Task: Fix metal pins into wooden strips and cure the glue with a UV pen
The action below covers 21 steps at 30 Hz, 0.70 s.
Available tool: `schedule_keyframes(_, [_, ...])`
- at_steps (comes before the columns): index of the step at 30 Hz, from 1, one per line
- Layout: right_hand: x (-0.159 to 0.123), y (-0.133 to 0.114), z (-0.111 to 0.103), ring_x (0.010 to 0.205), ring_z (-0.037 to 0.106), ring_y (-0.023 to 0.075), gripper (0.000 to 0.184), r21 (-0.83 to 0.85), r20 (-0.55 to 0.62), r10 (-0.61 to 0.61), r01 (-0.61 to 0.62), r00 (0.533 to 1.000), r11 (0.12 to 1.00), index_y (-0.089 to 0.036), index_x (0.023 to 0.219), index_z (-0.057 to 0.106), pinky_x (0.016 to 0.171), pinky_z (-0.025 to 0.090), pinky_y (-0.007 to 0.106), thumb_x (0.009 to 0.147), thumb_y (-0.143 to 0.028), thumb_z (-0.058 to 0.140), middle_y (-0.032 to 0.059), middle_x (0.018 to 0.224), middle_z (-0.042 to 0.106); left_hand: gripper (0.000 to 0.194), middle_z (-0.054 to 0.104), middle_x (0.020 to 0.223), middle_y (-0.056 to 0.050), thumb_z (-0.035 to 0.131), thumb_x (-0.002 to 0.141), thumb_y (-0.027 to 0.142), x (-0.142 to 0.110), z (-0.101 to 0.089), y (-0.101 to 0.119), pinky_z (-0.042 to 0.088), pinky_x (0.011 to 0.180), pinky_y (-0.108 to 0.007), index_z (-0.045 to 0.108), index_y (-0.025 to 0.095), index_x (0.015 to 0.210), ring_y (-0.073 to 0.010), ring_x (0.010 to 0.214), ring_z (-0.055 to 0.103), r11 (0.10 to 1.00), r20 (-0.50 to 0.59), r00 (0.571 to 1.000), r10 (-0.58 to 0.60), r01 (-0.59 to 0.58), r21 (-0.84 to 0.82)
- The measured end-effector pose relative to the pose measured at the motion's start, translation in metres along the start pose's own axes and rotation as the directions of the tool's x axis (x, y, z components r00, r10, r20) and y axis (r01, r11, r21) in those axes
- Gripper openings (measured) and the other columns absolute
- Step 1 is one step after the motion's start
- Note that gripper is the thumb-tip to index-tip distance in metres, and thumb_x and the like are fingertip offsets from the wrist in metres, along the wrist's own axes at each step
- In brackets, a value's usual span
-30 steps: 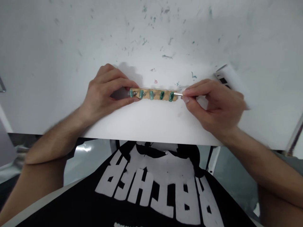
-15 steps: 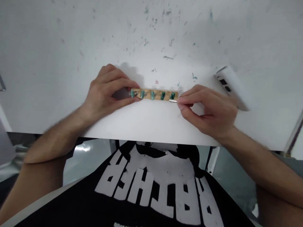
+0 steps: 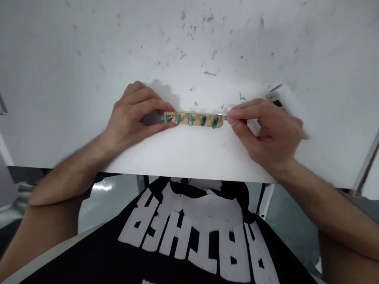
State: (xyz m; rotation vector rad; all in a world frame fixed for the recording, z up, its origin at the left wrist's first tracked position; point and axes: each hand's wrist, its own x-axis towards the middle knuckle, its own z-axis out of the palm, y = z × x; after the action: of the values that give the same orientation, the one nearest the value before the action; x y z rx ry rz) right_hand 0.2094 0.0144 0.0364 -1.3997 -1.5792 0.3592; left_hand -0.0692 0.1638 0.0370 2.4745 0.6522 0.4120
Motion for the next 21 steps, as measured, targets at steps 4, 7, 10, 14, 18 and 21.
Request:
schedule_keyframes(4, [0.002, 0.003, 0.002, 0.082, 0.072, 0.01, 0.033, 0.073, -0.114, 0.01, -0.002, 0.993, 0.997, -0.022, 0.102, 0.076, 0.066, 0.056, 0.023, 0.077, -0.001, 0.075, -0.0015, 0.09, 0.074, 0.026, 0.065, 0.092, -0.003, 0.066, 0.096, 0.055, 0.0, 0.002, -0.002, 0.046, 0.089, -0.043, 0.07, 0.033, 0.109, -0.0224, 0.095, 0.059, 1.0, -0.011, 1.0, 0.012, -0.012, 0.001])
schedule_keyframes(7, [0.005, 0.007, 0.004, 0.073, 0.07, 0.0104, 0.028, 0.044, -0.209, 0.061, -0.053, 0.976, 0.998, -0.024, 0.101, 0.078, 0.059, 0.055, 0.025, 0.078, -0.01, 0.078, -0.0018, 0.086, 0.073, 0.027, 0.065, 0.091, -0.004, 0.065, 0.096, 0.054, 0.0, 0.002, -0.001, 0.047, 0.088, -0.043, 0.071, 0.032, 0.11, -0.0224, 0.094, 0.058, 1.0, -0.014, 1.0, 0.016, -0.015, 0.007])
schedule_keyframes(10, [0.01, 0.005, 0.002, 0.071, 0.07, 0.0123, 0.025, 0.009, -0.242, 0.134, -0.136, 0.961, 0.991, -0.027, 0.103, 0.078, 0.059, 0.058, 0.028, 0.08, -0.019, 0.08, -0.0022, 0.088, 0.073, 0.027, 0.066, 0.09, -0.005, 0.064, 0.097, 0.053, 0.001, 0.002, 0.0, 0.048, 0.089, -0.043, 0.072, 0.031, 0.111, -0.0229, 0.095, 0.059, 1.0, -0.008, 1.0, 0.02, -0.02, 0.012])
schedule_keyframes(14, [0.022, -0.012, -0.001, 0.074, 0.07, 0.0129, 0.024, -0.144, -0.083, 0.029, -0.041, 0.996, 0.989, -0.028, 0.1, 0.078, 0.058, 0.052, 0.03, 0.079, -0.016, 0.079, -0.0043, 0.088, 0.074, 0.027, 0.067, 0.092, -0.006, 0.066, 0.097, 0.051, 0.001, 0.003, 0.0, 0.049, 0.091, -0.044, 0.075, 0.03, 0.111, -0.024, 0.097, 0.06, 1.0, -0.007, 1.0, 0.019, -0.019, -0.007])
schedule_keyframes(18, [0.031, -0.023, 0.004, 0.078, 0.071, 0.011, 0.03, -0.175, 0.073, -0.204, 0.214, 0.976, 0.961, -0.024, 0.099, 0.076, 0.056, 0.048, 0.027, 0.076, -0.005, 0.077, -0.0064, 0.093, 0.076, 0.029, 0.067, 0.091, -0.007, 0.069, 0.095, 0.051, 0.002, 0.005, -0.001, 0.05, 0.091, -0.045, 0.076, 0.028, 0.11, -0.0252, 0.099, 0.06, 1.0, -0.009, 1.0, 0.019, -0.019, -0.001])
schedule_keyframes(21, [0.034, -0.024, 0.011, 0.076, 0.069, 0.008, 0.029, -0.188, 0.126, -0.308, 0.327, 0.943, 0.926, -0.022, 0.101, 0.073, 0.059, 0.048, 0.024, 0.078, -0.005, 0.075, -0.0067, 0.093, 0.075, 0.028, 0.067, 0.091, -0.006, 0.069, 0.095, 0.05, 0.003, 0.007, -0.001, 0.049, 0.092, -0.045, 0.076, 0.027, 0.109, -0.0249, 0.099, 0.06, 1.0, -0.011, 1.0, 0.024, -0.024, -0.014])
